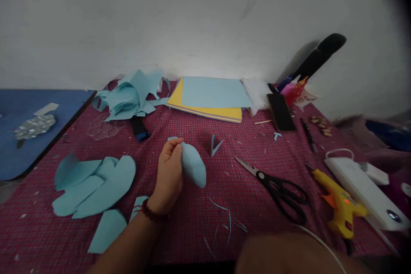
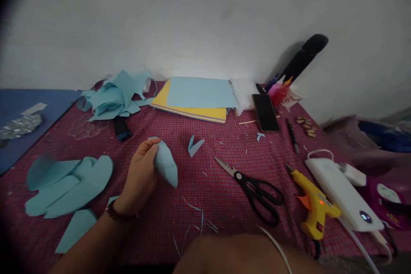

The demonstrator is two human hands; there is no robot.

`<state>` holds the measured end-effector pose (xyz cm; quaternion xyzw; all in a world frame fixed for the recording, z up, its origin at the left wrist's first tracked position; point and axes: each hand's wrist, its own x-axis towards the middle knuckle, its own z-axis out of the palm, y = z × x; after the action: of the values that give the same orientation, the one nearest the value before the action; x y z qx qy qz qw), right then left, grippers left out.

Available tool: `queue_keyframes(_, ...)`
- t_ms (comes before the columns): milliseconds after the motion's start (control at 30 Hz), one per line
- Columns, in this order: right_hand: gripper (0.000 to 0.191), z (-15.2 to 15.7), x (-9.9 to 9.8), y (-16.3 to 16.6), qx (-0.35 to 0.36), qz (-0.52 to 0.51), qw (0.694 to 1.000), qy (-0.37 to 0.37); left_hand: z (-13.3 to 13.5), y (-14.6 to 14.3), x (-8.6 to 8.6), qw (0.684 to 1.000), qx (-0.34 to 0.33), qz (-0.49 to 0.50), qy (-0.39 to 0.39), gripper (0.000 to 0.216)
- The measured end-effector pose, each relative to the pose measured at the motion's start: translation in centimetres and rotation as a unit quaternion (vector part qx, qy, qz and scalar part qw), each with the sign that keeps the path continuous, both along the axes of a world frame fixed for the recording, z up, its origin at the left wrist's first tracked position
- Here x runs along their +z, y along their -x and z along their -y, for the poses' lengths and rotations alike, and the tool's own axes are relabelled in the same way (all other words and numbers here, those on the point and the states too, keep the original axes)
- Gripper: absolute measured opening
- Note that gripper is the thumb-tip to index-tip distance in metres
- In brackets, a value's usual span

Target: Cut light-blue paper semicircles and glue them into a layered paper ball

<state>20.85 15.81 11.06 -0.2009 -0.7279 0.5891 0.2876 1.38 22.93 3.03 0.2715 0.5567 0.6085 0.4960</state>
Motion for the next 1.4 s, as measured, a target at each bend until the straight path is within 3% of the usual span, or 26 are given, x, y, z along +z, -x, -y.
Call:
queue_keyframes(100,0.026,-2.1,-2.1,0.6,-0.098,0.008,0.995,0.021,0.0,-0.1,-0.1,1.000,0.002,0.009,-0.011,0.022)
queue_keyframes(167,0.034,-3.9,-4.2,1.3,-0.250,0.054,0.967,0.025,0.2,-0.2,0.1,1.000,-0.004,0.007,-0.024,0.022)
queue_keyframes(233,0.027,-5.3,-6.0,2.0,-0.290,0.083,0.953,0.025,0.4,-0.3,0.4,0.999,-0.007,0.004,-0.032,0.021)
queue_keyframes(400,0.019,-6.3,-7.8,2.8,-0.192,0.052,0.977,0.077,1.0,-0.3,1.0,0.998,-0.048,-0.033,-0.022,0.020)
queue_keyframes(500,0.026,-6.2,-8.0,2.9,-0.234,0.060,0.967,0.086,1.3,-0.3,1.2,0.994,-0.061,-0.073,-0.046,0.022)
queue_keyframes(633,0.029,-6.2,-8.2,2.9,-0.296,0.059,0.950,0.081,1.8,-0.5,1.3,0.979,-0.021,-0.161,-0.124,0.017)
queue_keyframes(700,0.029,-6.1,-8.3,2.9,-0.329,0.068,0.941,0.052,1.9,-0.8,1.1,0.973,-0.042,-0.183,-0.133,0.017)
queue_keyframes(800,0.030,-5.9,-8.5,3.1,-0.353,0.095,0.929,-0.055,1.6,-1.3,0.5,0.979,-0.110,-0.145,-0.095,0.031)
queue_keyframes(867,0.033,-5.8,-8.5,3.0,-0.328,0.098,0.931,-0.123,1.2,-1.5,0.1,0.985,-0.138,-0.087,-0.050,0.039)
queue_keyframes(1000,0.034,-6.2,-7.9,2.3,-0.269,0.024,0.952,-0.145,0.5,-1.0,-0.4,0.983,-0.181,0.024,0.021,0.030)
queue_keyframes(1100,0.035,-6.6,-7.8,1.9,-0.259,0.019,0.953,-0.157,0.4,-0.6,-0.2,0.982,-0.185,0.024,0.003,0.029)
queue_keyframes(1300,0.031,-5.9,-8.5,2.9,-0.244,0.096,0.944,-0.203,1.4,-1.4,-0.1,0.964,-0.239,-0.074,-0.090,0.035)
queue_keyframes(1400,0.033,-5.7,-8.6,3.1,-0.230,0.042,0.956,-0.180,1.6,-1.8,-0.4,0.967,-0.239,-0.021,-0.082,0.036)
